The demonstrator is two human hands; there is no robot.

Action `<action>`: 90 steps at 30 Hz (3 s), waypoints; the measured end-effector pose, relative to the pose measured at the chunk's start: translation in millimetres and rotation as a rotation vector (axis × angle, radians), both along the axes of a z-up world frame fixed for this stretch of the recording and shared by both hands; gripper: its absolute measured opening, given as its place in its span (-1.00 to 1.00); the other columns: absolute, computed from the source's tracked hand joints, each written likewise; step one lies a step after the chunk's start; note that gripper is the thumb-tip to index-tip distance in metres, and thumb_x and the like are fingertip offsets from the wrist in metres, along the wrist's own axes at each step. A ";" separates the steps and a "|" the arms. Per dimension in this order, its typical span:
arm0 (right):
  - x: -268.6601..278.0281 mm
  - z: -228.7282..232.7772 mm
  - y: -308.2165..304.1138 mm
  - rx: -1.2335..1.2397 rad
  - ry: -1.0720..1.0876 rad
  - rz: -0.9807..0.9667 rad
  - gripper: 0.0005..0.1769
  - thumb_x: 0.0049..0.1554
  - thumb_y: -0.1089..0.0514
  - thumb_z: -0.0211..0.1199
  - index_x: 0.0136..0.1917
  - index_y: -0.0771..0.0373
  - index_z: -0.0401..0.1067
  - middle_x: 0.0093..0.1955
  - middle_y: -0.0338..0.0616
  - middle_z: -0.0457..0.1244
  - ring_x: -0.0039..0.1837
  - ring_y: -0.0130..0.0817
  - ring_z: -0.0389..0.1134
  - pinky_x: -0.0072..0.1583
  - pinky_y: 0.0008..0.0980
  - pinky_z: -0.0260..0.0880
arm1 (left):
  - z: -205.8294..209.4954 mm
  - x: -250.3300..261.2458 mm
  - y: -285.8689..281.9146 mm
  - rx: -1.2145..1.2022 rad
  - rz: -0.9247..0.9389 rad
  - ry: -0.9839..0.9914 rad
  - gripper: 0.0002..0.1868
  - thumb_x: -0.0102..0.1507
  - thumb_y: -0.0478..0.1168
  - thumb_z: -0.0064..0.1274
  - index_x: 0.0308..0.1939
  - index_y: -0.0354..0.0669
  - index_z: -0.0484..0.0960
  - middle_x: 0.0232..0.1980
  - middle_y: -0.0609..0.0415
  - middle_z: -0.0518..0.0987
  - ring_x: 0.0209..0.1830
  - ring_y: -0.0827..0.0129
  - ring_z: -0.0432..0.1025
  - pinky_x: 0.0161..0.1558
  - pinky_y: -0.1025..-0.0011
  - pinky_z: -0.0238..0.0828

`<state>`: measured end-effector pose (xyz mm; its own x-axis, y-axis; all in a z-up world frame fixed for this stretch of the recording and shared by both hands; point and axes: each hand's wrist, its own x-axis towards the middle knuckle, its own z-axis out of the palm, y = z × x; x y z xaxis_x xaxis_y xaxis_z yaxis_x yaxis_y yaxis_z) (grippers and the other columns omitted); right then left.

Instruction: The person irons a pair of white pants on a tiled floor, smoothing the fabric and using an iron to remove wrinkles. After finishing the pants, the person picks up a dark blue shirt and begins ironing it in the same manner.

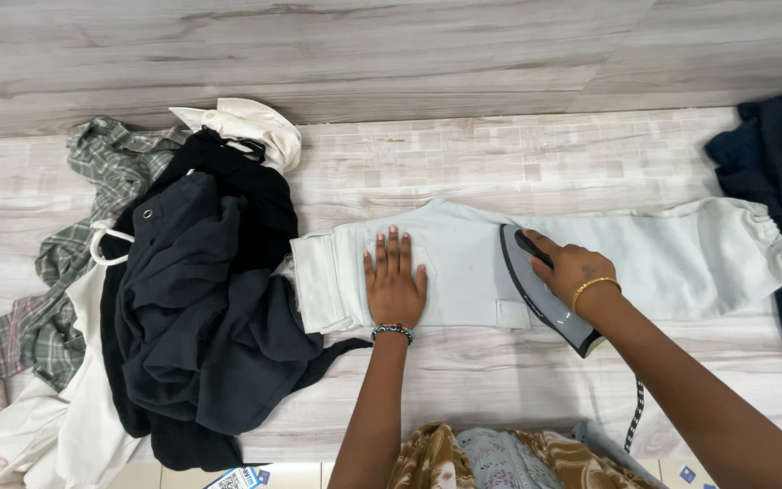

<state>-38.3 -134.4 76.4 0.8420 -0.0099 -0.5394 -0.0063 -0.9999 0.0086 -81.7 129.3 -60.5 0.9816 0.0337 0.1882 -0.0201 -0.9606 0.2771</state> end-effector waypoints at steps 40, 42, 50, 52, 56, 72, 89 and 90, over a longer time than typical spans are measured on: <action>-49.6 9.8 -112.3 0.065 -0.009 -0.547 -0.41 0.31 -0.17 0.06 0.59 -0.40 0.13 -0.26 0.10 0.40 -0.31 -0.03 0.46 -0.11 -0.13 0.51 | 5.1 -11.1 -74.8 -0.121 -0.266 0.023 -0.33 0.31 -0.05 -0.17 0.53 -0.07 0.27 0.64 -0.02 0.11 0.63 0.20 -0.03 0.54 -0.05 -0.27; -63.7 20.0 -125.0 0.204 -0.255 -0.559 -0.42 0.25 -0.15 0.14 0.53 -0.33 0.23 -0.21 0.07 0.39 -0.24 -0.08 0.45 -0.08 -0.13 0.46 | 12.1 -13.3 -78.3 0.074 -0.186 0.226 -0.32 0.28 -0.07 -0.12 0.50 -0.11 0.29 0.63 -0.02 0.13 0.64 0.20 -0.02 0.57 -0.06 -0.28; -33.8 -2.5 -114.7 0.133 -0.202 -0.199 -0.39 0.22 -0.21 0.11 0.54 -0.38 0.19 -0.13 0.06 0.41 -0.06 0.01 0.45 0.03 -0.09 0.45 | 1.2 15.3 -187.2 -0.218 -0.436 0.041 -0.30 0.33 0.03 -0.13 0.55 -0.06 0.26 0.67 -0.06 0.08 0.68 0.05 -0.10 0.58 -0.12 -0.31; -24.2 -22.6 -109.1 0.084 -0.161 -0.149 -0.37 0.21 -0.22 0.08 0.54 -0.39 0.14 -0.11 0.04 0.40 -0.06 -0.02 0.46 0.01 -0.10 0.47 | -0.8 12.5 -186.1 -0.141 -0.360 0.050 -0.24 0.29 0.18 -0.12 0.52 0.01 0.21 0.63 -0.01 0.01 0.63 0.04 -0.17 0.46 -0.30 -0.44; -9.4 -30.1 -130.2 0.094 -0.175 -0.219 -0.36 0.26 -0.19 0.03 0.59 -0.41 0.07 -0.06 0.08 0.39 -0.03 0.01 0.45 0.03 -0.05 0.46 | 3.5 -2.7 -155.1 -0.030 -0.265 0.152 -0.24 0.30 0.24 -0.17 0.55 0.16 0.14 0.66 0.05 -0.08 0.65 0.04 -0.27 0.45 -0.37 -0.49; -8.8 -31.4 -169.1 -0.026 -0.122 -0.455 -0.38 0.32 -0.23 -0.07 0.63 -0.37 0.03 -0.03 0.04 0.42 0.02 0.04 0.47 0.03 -0.04 0.49 | 15.0 -19.1 -120.0 0.023 -0.198 0.128 -0.24 0.28 0.23 -0.13 0.54 0.18 0.20 0.66 0.06 -0.02 0.65 0.02 -0.19 0.45 -0.36 -0.37; 14.1 -25.6 -205.9 -0.107 -0.297 -0.430 -0.38 0.29 -0.21 0.01 0.60 -0.36 0.10 -0.05 0.03 0.40 -0.07 -0.03 0.47 -0.09 -0.08 0.49 | 8.3 -1.6 -209.6 -0.104 -0.307 0.085 -0.21 0.30 0.14 -0.08 0.54 -0.14 0.19 0.65 -0.21 -0.06 0.64 -0.15 -0.24 0.51 -0.17 -0.39; 19.5 -27.6 -207.4 -0.104 -0.297 -0.428 -0.40 0.31 -0.21 0.00 0.60 -0.33 0.12 -0.05 0.03 0.40 -0.06 -0.03 0.47 -0.08 -0.08 0.49 | 7.7 -2.6 -208.8 -0.084 -0.305 0.096 -0.20 0.31 0.15 -0.09 0.54 -0.13 0.18 0.65 -0.20 -0.08 0.64 -0.14 -0.25 0.51 -0.17 -0.39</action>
